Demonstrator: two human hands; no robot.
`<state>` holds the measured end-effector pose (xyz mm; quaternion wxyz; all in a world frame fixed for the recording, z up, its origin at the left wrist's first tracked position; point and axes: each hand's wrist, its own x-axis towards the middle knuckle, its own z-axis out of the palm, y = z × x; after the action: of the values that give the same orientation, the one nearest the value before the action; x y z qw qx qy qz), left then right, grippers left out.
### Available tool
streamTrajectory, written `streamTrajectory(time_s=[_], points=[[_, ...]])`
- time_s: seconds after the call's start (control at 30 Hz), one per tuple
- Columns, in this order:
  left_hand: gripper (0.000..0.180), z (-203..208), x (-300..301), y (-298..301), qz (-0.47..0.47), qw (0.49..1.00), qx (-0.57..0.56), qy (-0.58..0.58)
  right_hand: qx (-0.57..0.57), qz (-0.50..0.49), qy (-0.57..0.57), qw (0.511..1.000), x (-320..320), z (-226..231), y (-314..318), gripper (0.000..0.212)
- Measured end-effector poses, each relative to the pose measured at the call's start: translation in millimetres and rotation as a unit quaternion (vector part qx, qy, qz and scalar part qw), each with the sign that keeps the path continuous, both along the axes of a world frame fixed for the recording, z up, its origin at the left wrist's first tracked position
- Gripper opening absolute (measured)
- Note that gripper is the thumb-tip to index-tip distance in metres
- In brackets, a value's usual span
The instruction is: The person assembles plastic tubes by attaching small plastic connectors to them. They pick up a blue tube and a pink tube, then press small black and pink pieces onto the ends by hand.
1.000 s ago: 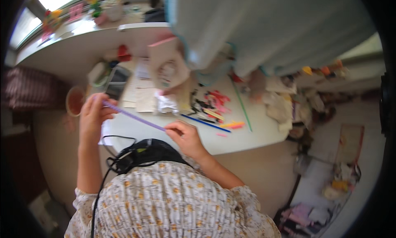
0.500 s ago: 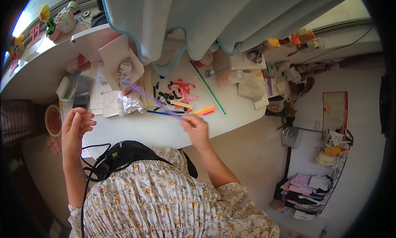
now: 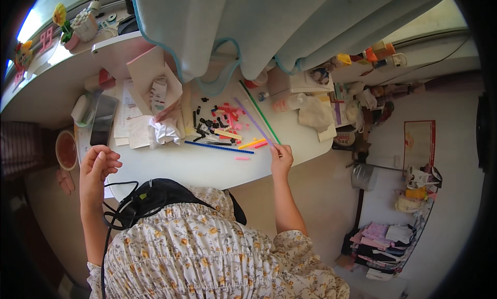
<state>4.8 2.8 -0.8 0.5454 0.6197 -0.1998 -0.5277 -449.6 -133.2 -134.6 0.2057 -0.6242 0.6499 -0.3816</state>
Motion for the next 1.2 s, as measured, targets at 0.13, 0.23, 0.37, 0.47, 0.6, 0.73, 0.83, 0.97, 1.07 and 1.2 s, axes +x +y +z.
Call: streamTrajectory(time_s=[0.13,0.23,0.37,0.47,0.6,0.73,0.83,0.97,1.07,1.2], points=[[0.014,-1,-3,1,-0.001,1.0,0.007,-0.001,0.015,-0.005,0.044,0.999,0,-5,-4,0.009],[0.014,4,-8,-1,-0.009,1.0,0.012,-0.009,0.029,-0.009,0.073,0.997,8,-9,-14,0.009],[0.014,10,-13,-3,-0.014,1.0,0.009,-0.013,0.043,-0.027,0.103,0.993,14,-6,-23,0.01],[0.014,8,-13,0,-0.009,1.0,0.016,-0.017,0.046,-0.026,0.141,0.989,10,-12,-26,0.011],[0.014,4,-11,1,-0.01,1.0,0.016,-0.009,0.067,-0.039,0.167,0.983,12,-12,-25,0.011],[0.014,5,-13,-1,-0.018,1.0,0.014,-0.008,0.063,-0.046,0.189,0.979,8,-13,-27,0.01],[0.015,6,-14,-3,-0.021,1.0,0.014,-0.01,0.067,-0.055,0.208,0.974,9,-10,-32,0.01],[0.015,5,-13,-3,-0.027,1.0,0.014,-0.006,0.073,-0.055,0.225,0.97,11,-7,-35,0.009],[0.015,2,-12,-2,-0.024,1.0,0.017,-0.009,0.063,-0.047,0.209,0.975,11,-8,-35,0.009],[0.015,2,-11,0,-0.022,1.0,0.015,-0.002,0.073,-0.043,0.216,0.973,15,-5,-35,0.008]])
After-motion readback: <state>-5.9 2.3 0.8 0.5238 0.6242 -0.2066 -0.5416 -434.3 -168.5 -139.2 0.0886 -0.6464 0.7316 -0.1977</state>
